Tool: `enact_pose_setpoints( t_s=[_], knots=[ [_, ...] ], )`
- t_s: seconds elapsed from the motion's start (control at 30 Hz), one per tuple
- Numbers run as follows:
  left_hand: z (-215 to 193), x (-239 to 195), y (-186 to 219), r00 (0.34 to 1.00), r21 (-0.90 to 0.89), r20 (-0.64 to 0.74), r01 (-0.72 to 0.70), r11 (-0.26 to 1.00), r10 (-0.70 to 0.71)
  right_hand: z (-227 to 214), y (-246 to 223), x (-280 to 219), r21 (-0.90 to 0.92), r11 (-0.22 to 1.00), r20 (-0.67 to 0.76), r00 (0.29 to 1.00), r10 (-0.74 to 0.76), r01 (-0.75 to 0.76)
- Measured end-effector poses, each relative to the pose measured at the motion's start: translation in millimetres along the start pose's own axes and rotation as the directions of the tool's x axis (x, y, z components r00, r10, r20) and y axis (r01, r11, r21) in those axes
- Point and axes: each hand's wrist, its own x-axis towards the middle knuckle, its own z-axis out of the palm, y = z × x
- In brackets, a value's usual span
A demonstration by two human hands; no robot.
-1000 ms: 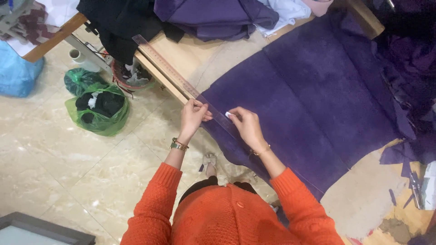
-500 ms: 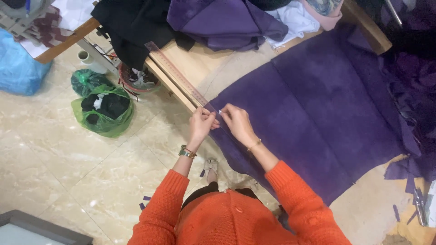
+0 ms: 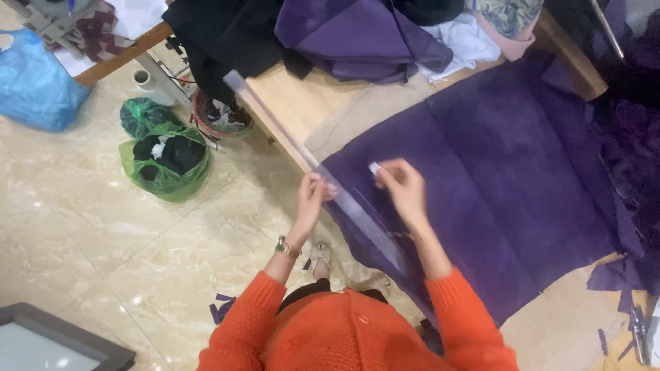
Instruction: Marking garment patterns on purple fabric using a ruler and tailor's chalk in a factory setting.
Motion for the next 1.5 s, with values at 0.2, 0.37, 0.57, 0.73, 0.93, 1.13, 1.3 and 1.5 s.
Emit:
enact_pose_setpoints(
  t_s=[0.2,0.37,0.57,0.73,0.93,1.13,1.3,1.5],
  knots=[
    [-7,-42,122,0.928,0.072,-0.338,-0.139,0.988,0.155,-82,1,-95,-0.07,0.97,-0.231,0.95,0.212,-0.234],
    [-46,-20,153,0.926,0.233,-0.286,-0.182,0.955,0.246,-101,10,-137,-0.056,0.957,-0.295,0.92,0.258,-0.286],
    [-27,-9,122,0.972,0.81,-0.141,0.002,0.587,0.191,-90,18,-156,-0.022,0.964,-0.294,0.923,0.248,-0.266],
    [-13,-3,124,0.976,0.853,-0.168,0.074,0.517,0.138,-84,4,-160,-0.052,0.955,-0.294,0.918,0.266,-0.293],
    [-11,0,132,0.978,0.883,-0.159,0.08,0.463,0.134,-89,11,-156,-0.125,0.952,-0.3,0.925,0.233,-0.281],
    [-14,9,126,0.978,0.903,-0.16,0.091,0.42,0.133,-86,1,-153,-0.183,0.952,-0.266,0.944,0.193,-0.246],
    [-10,9,119,0.981,0.907,-0.169,0.118,0.405,0.094,-85,7,-154,-0.223,0.949,-0.239,0.956,0.168,-0.222],
    [-7,8,120,0.981,0.891,-0.181,0.137,0.433,0.062,-82,-4,-154,-0.245,0.946,-0.231,0.96,0.158,-0.215]
  ],
)
